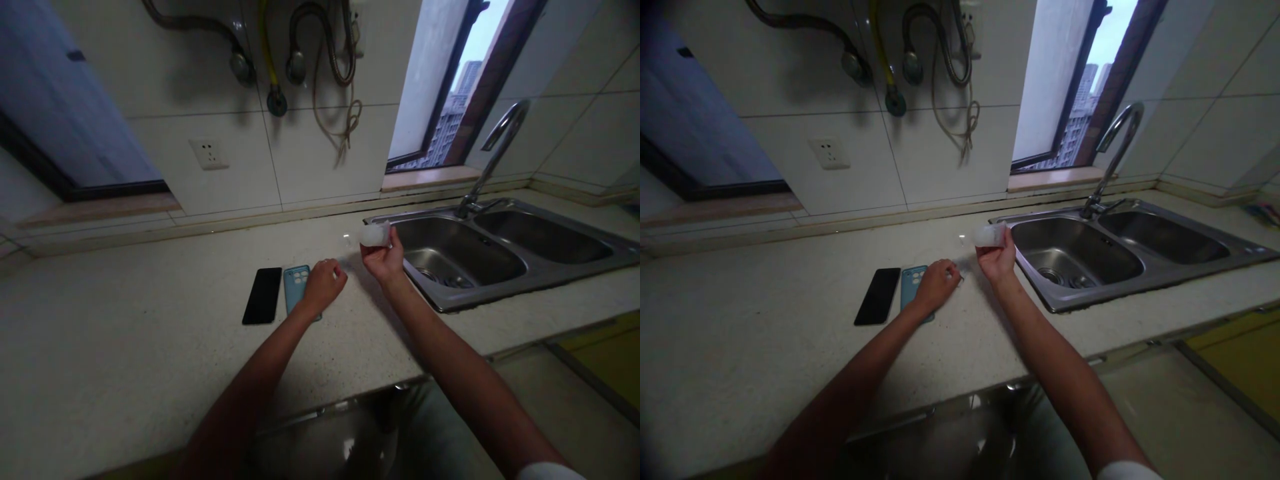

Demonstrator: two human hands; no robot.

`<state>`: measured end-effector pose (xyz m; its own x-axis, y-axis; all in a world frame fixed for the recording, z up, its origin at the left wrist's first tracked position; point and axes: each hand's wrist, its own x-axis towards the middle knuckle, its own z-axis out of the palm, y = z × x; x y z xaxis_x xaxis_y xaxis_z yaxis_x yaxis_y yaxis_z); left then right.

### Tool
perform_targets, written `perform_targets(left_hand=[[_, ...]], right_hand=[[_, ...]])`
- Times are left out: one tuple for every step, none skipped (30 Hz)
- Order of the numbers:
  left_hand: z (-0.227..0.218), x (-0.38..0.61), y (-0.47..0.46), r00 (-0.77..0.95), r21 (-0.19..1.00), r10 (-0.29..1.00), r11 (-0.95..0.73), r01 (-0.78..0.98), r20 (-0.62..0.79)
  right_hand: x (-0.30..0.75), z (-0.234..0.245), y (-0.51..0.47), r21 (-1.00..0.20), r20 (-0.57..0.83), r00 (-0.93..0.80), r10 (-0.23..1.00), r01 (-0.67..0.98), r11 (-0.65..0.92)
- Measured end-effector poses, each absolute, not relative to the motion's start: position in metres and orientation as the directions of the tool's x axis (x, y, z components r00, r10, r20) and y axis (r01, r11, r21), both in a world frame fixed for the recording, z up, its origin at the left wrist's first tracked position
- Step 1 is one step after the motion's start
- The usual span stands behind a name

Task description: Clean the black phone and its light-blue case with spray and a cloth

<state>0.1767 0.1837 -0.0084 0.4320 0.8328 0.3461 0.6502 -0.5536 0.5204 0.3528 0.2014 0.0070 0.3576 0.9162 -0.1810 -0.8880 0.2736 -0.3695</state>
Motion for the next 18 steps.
perform_targets(left_hand=[[-0.008, 0.178, 0.183, 0.431, 0.502, 0.834, -0.551, 0.666, 0.344], [-0.008, 0.180, 0.183, 0.438, 0.471, 0.830, -0.557, 0.684, 0.344], [-0.008, 0.183, 0.182, 0.451, 0.429, 0.823, -0.566, 0.704, 0.346], [-0.009, 0.186, 0.181, 0.462, 0.380, 0.815, -0.574, 0.726, 0.350], [-0.009, 0.190, 0.181, 0.473, 0.326, 0.809, -0.578, 0.748, 0.349], [-0.009, 0.193, 0.181, 0.475, 0.280, 0.812, -0.569, 0.773, 0.338], [-0.009, 0.196, 0.181, 0.474, 0.245, 0.822, -0.553, 0.796, 0.317], [-0.010, 0.199, 0.181, 0.469, 0.219, 0.833, -0.536, 0.815, 0.293], [-0.010, 0.201, 0.181, 0.468, 0.205, 0.843, -0.524, 0.827, 0.267], [-0.011, 0.203, 0.182, 0.472, 0.200, 0.847, -0.521, 0.830, 0.246], [-0.011, 0.204, 0.183, 0.478, 0.206, 0.845, -0.525, 0.826, 0.240], [-0.011, 0.204, 0.183, 0.483, 0.226, 0.839, -0.536, 0.813, 0.252], [-0.010, 0.203, 0.184, 0.481, 0.267, 0.831, -0.549, 0.792, 0.279], [-0.009, 0.202, 0.184, 0.469, 0.335, 0.825, -0.559, 0.758, 0.317], [-0.007, 0.200, 0.184, 0.441, 0.434, 0.826, -0.561, 0.705, 0.352], [-0.005, 0.197, 0.183, 0.400, 0.560, 0.839, -0.545, 0.625, 0.371], [-0.003, 0.193, 0.182, 0.354, 0.700, 0.863, -0.501, 0.509, 0.360], [-0.001, 0.189, 0.181, 0.307, 0.839, 0.901, -0.409, 0.358, 0.308]], right_hand=[[0.352, 0.007, 0.201, -0.367, -0.193, 0.362, 0.912, -0.889, 0.275], [0.352, 0.008, 0.201, -0.366, -0.199, 0.366, 0.909, -0.888, 0.278], [0.352, 0.008, 0.200, -0.366, -0.199, 0.369, 0.908, -0.887, 0.280], [0.352, 0.008, 0.200, -0.367, -0.193, 0.371, 0.908, -0.886, 0.284], [0.352, 0.008, 0.200, -0.368, -0.184, 0.373, 0.909, -0.884, 0.288], [0.352, 0.008, 0.200, -0.369, -0.176, 0.374, 0.910, -0.883, 0.292], [0.352, 0.008, 0.199, -0.369, -0.171, 0.375, 0.911, -0.882, 0.294], [0.352, 0.008, 0.199, -0.368, -0.170, 0.376, 0.911, -0.882, 0.295], [0.351, 0.008, 0.199, -0.368, -0.172, 0.376, 0.911, -0.882, 0.295], [0.351, 0.008, 0.199, -0.368, -0.174, 0.374, 0.911, -0.883, 0.292], [0.350, 0.009, 0.198, -0.367, -0.177, 0.371, 0.912, -0.884, 0.289], [0.349, 0.010, 0.198, -0.365, -0.178, 0.367, 0.913, -0.886, 0.285], [0.348, 0.010, 0.197, -0.363, -0.178, 0.361, 0.915, -0.889, 0.280], [0.347, 0.011, 0.196, -0.362, -0.178, 0.355, 0.918, -0.891, 0.274], [0.346, 0.012, 0.196, -0.363, -0.179, 0.351, 0.919, -0.892, 0.270], [0.345, 0.013, 0.195, -0.363, -0.180, 0.349, 0.920, -0.892, 0.268], [0.345, 0.013, 0.195, -0.365, -0.177, 0.350, 0.920, -0.891, 0.269], [0.344, 0.013, 0.195, -0.369, -0.172, 0.352, 0.920, -0.889, 0.271]])
